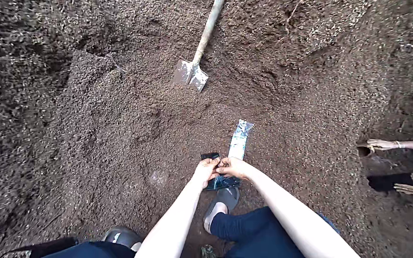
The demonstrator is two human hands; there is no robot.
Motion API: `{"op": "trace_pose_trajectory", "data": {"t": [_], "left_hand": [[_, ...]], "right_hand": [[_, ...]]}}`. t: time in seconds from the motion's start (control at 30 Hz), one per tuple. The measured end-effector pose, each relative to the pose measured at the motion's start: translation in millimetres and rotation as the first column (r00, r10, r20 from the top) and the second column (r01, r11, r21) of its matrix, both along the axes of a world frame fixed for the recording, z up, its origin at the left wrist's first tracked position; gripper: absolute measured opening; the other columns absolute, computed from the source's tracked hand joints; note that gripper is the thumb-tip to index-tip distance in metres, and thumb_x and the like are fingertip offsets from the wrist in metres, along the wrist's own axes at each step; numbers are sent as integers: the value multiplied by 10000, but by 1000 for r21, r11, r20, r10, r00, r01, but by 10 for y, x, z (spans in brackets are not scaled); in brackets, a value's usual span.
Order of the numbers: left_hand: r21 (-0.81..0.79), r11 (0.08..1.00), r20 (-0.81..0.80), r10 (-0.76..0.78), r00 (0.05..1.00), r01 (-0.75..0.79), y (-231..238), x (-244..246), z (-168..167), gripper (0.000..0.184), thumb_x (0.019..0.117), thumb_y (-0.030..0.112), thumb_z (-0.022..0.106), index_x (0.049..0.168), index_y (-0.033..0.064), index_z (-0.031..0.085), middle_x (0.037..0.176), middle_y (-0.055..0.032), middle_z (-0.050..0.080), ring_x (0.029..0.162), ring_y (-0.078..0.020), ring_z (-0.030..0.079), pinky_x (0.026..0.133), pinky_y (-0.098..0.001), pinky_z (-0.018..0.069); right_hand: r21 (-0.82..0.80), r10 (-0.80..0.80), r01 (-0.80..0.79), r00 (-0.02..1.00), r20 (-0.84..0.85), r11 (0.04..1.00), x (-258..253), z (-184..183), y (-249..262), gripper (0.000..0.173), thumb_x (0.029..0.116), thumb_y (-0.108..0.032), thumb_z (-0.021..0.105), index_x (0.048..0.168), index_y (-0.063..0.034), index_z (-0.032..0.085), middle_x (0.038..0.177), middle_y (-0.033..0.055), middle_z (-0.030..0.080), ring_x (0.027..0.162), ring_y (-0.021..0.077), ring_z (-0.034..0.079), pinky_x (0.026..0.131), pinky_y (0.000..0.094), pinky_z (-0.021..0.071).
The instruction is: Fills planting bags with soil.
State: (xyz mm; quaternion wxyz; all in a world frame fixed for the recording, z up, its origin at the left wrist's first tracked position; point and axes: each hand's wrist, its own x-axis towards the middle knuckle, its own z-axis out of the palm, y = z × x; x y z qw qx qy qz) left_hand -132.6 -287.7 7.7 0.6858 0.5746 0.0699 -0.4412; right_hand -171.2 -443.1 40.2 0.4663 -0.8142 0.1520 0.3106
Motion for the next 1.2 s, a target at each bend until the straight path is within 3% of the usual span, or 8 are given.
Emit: {"op": "trace_pose_trajectory", "data": {"t": [0.17, 0.27, 0.47, 0.6, 0.8, 1.0, 1.1, 1.2], "left_hand": [[-58, 984, 55, 169, 984, -166, 253, 92, 56, 257, 1081, 102, 518, 1288, -47, 554, 1130, -161, 667, 947, -177, 692, 839, -316, 587], [-41, 968, 212, 250, 945, -247, 470, 143, -81, 166, 1020, 82, 633, 1126, -44, 644, 949, -116, 713, 804, -139, 700, 742, -294, 595], [-41, 906, 259, 417, 871, -421, 972, 267, -155, 244, 1046, 205, 618, 1153, -13, 638, 890, -69, 686, 755, -106, 658, 715, -285, 568], [120, 963, 311, 194, 931, -241, 1455, 327, -103, 233, 1063, 270, 588, 1097, 45, 636, 780, 24, 589, 599, -29, 510, 565, -202, 439], [286, 942, 328, 76, 942, -176, 2168, 484, 273, 280, 1061, 163, 580, 1293, 6, 598, 1136, -125, 665, 921, -146, 683, 792, -309, 585], [463, 849, 371, 75, 926, -254, 2531, 584, 305, 238, 1001, 205, 692, 1036, 1, 574, 866, -73, 654, 687, -113, 685, 682, -282, 601], [555, 782, 433, 19, 901, -283, 2601, 629, 282, 254, 953, 76, 712, 1093, -2, 515, 902, -108, 597, 681, -161, 662, 655, -329, 597], [650, 735, 528, -252, 811, -194, 2728, 689, 261, 309, 879, -2, 640, 1176, -4, 556, 1153, -174, 546, 973, -262, 592, 842, -418, 516]], "right_hand": [[7, -84, 84, 986, 147, 996, 130, 164, 242, 324, 1066, -153, 516, 1318, 46, 561, 1230, 221, 630, 1075, 255, 666, 972, 418, 542], [26, -143, 140, 972, 187, 990, 239, 65, 494, 492, 973, -204, 712, 1359, 33, 521, 1202, 205, 645, 1004, 258, 693, 896, 416, 588], [338, -344, 277, 926, 157, 900, 384, -121, 1264, 198, 1013, -99, 637, 1114, 55, 565, 943, 112, 638, 740, 142, 670, 701, 307, 600], [305, -351, 293, 923, 156, 906, 536, -248, 1592, 145, 1035, -73, 579, 1110, 51, 568, 989, 140, 607, 806, 190, 670, 729, 358, 607], [341, -313, 274, 948, 64, 899, 720, -187, 1973, 205, 1063, -111, 545, 1185, 54, 550, 1021, 164, 633, 801, 198, 703, 743, 356, 620], [477, -125, 125, 992, -32, 870, 864, -157, 2347, 434, 1064, -326, 567, 1344, -2, 491, 1184, 177, 621, 946, 253, 677, 780, 434, 586], [202, -21, -14, 985, 171, 979, 1022, -298, 2372, 288, 1063, -263, 560, 1133, 15, 594, 934, 121, 649, 735, 185, 652, 679, 362, 561], [-195, 101, -63, 976, 193, 979, 1222, -373, 2202, 295, 1055, -279, 516, 1110, -10, 624, 980, 169, 652, 920, 302, 646, 851, 523, 509]]}}
